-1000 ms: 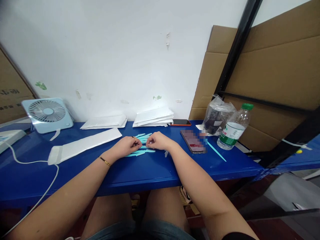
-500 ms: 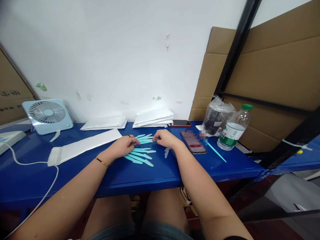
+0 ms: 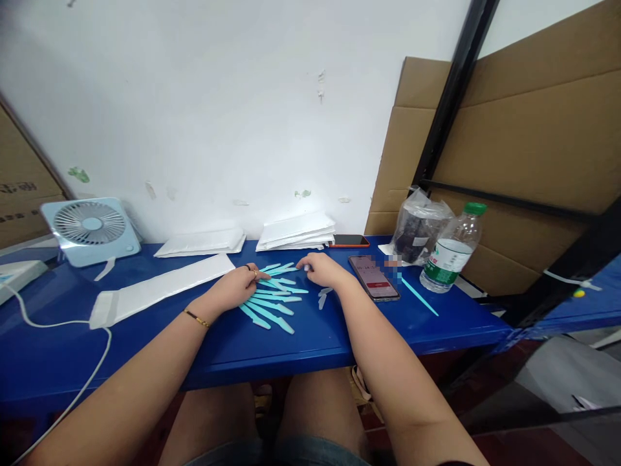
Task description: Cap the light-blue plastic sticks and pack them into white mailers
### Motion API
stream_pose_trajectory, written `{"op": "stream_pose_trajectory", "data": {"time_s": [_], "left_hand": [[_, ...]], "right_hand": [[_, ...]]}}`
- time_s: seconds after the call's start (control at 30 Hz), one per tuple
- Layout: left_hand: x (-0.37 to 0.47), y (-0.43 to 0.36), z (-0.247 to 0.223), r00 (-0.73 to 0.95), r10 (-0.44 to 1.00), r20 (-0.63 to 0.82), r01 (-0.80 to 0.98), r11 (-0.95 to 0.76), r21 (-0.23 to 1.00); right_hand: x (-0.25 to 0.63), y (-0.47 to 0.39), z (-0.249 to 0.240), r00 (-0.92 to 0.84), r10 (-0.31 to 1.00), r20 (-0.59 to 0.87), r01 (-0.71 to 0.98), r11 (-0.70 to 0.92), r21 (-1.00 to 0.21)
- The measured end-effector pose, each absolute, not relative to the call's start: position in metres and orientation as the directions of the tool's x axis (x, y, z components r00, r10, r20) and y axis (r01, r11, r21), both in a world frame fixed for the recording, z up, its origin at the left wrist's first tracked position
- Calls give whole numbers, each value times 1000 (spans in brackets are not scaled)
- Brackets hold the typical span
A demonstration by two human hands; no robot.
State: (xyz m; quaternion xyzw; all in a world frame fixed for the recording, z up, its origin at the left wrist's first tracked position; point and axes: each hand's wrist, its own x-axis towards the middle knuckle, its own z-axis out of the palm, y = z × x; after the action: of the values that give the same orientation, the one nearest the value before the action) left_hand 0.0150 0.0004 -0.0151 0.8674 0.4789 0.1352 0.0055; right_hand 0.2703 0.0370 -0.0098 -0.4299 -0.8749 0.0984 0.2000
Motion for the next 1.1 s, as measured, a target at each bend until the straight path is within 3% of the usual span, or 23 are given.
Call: {"op": "stream_pose_trajectory", "data": {"time_s": [0.23, 0.43, 0.6, 0.7, 0.9, 1.0, 1.1], "left_hand": [[11, 1, -13, 458, 831, 316, 826, -529, 193], [10, 1, -14, 529, 821, 215, 816, -562, 135], [10, 1, -15, 490, 822, 288, 832, -540, 127], [9, 3, -17, 515, 822, 241, 824, -552, 124], [6, 3, -14, 463, 837, 292, 788, -540, 295], [2, 3, -13, 499, 855, 137, 767, -510, 388], [-2, 4, -15, 564, 825, -47, 777, -510, 370]], "right_hand": [[300, 39, 1, -428, 893, 141, 758, 440, -482], [303, 42, -3, -409, 905, 119, 780, 414, -469], [300, 41, -3, -391, 912, 122, 781, 399, -480], [302, 42, -3, -378, 917, 130, 777, 390, -495], [311, 42, 2, -364, 923, 128, 748, 371, -550], [321, 34, 9, -446, 895, 23, 688, 359, -631], [330, 24, 12, -559, 821, -118, 657, 351, -667]]}}
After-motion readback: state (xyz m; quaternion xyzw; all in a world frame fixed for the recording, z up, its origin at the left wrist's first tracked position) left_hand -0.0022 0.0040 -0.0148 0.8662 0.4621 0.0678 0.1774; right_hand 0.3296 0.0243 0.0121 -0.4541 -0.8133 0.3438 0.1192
